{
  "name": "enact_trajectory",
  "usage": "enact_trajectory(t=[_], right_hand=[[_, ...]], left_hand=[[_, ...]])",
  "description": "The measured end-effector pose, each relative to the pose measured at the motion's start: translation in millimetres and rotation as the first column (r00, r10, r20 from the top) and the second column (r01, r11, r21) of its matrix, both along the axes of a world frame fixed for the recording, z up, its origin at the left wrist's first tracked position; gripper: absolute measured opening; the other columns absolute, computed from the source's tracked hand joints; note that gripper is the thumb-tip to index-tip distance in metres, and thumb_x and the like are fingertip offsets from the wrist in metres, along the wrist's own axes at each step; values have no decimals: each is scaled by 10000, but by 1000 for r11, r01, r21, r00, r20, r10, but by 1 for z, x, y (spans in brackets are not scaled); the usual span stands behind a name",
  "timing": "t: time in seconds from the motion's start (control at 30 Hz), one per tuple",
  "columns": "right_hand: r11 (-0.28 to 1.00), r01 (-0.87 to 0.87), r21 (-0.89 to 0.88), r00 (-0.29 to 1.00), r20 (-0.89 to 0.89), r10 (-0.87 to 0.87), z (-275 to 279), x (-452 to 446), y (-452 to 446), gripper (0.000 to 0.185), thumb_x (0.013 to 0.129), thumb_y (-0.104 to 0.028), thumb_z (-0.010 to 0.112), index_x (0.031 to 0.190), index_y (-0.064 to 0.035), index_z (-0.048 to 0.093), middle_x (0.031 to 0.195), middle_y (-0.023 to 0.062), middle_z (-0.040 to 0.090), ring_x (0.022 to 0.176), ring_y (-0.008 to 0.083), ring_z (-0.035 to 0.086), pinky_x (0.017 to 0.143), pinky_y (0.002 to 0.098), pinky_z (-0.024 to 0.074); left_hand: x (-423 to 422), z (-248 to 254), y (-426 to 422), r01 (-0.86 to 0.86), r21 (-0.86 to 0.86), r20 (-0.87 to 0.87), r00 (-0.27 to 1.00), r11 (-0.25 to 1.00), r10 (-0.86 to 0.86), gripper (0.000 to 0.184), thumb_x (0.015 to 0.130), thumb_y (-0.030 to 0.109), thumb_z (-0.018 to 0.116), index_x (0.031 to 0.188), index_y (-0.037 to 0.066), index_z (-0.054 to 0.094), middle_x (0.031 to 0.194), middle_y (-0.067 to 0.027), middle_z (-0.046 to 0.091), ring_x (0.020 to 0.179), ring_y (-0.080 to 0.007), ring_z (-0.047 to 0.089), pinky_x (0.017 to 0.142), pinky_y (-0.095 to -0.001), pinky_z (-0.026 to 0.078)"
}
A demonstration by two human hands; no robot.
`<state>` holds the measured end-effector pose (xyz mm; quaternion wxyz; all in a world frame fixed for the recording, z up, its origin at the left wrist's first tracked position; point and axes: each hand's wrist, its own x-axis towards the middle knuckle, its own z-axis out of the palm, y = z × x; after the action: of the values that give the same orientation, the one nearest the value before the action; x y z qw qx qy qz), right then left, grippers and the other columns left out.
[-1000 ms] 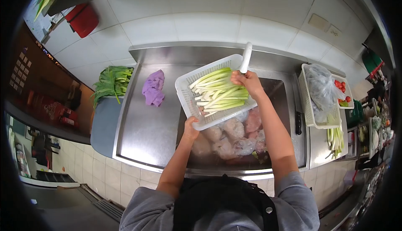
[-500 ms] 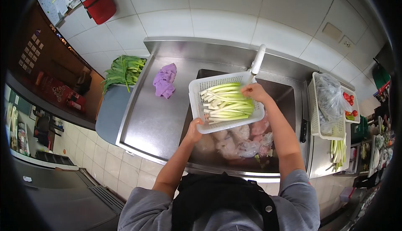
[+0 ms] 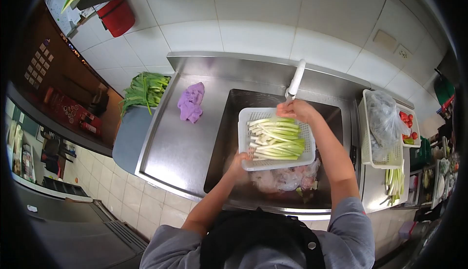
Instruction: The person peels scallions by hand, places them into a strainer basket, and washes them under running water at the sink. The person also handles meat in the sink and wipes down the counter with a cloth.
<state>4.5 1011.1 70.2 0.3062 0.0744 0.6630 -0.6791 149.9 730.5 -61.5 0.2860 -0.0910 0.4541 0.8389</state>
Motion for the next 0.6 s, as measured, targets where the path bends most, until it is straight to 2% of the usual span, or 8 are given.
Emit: enact_trajectory(t=[0.03,0.07,0.1,0.13,0.2,0.3,0.43,0.6], right_hand=[[943,259,-208,963,130,-236,-10,0,-9,269,892,86,401,1146,146,468,1126,222,530,1040,330,576,940,372,516],[781,508,-363,857,302,-418,-19,-1,-17,288,893,91,373,1171,148,429,1165,229,496,1087,354,543,964,397,501],[642,665,-381,747,339,-572,-21,-1,-28,284,901,72,360,1172,146,397,1184,234,462,1102,382,509,978,454,477],[646,661,-381,750,342,-566,-21,-4,-37,284,901,72,360,1172,146,397,1184,234,462,1102,382,509,978,454,477],[312,808,-499,539,415,-733,-24,-11,-49,292,890,49,416,1174,114,436,1137,229,500,1082,361,524,925,443,481],[268,715,-645,624,416,-662,-30,-21,-47,300,892,34,440,1186,96,447,1162,213,503,1073,332,535,921,438,465],[330,696,-638,629,320,-709,-49,-14,-58,286,902,19,446,1179,86,468,1160,193,525,1054,288,550,903,410,491],[109,862,-495,371,469,-802,-86,-3,-83,251,917,-29,463,1145,53,529,1019,129,609,922,229,594,838,325,538]], left_hand=[[0,-3,0,-1,-43,-16,1000,999,0,666,603,68,490,1263,30,411,1152,-109,509,1023,-253,515,906,-358,438],[1,-6,0,-2,-85,-31,1000,996,0,693,601,61,483,1286,31,378,1179,-115,496,1043,-262,510,912,-359,437],[2,-8,1,-82,9,-8,997,997,82,616,644,82,492,1254,17,436,1130,-129,537,1000,-263,551,867,-362,465],[2,-10,0,-163,100,23,987,981,162,545,688,104,501,1223,2,494,1080,-142,578,957,-264,591,822,-366,493],[1,-7,-5,-184,96,6,983,978,184,580,668,98,495,1238,-4,474,1099,-148,570,962,-275,590,826,-375,496],[1,3,-16,-206,75,-15,978,976,208,617,652,97,495,1258,-10,451,1113,-153,564,970,-285,585,837,-388,496],[4,9,-24,-252,26,-7,968,967,252,609,660,110,512,1256,-5,456,1081,-145,574,961,-276,584,835,-382,498],[17,32,-32,-243,48,-16,970,969,244,615,671,116,534,1269,6,441,1067,-127,570,945,-254,581,823,-373,495]])
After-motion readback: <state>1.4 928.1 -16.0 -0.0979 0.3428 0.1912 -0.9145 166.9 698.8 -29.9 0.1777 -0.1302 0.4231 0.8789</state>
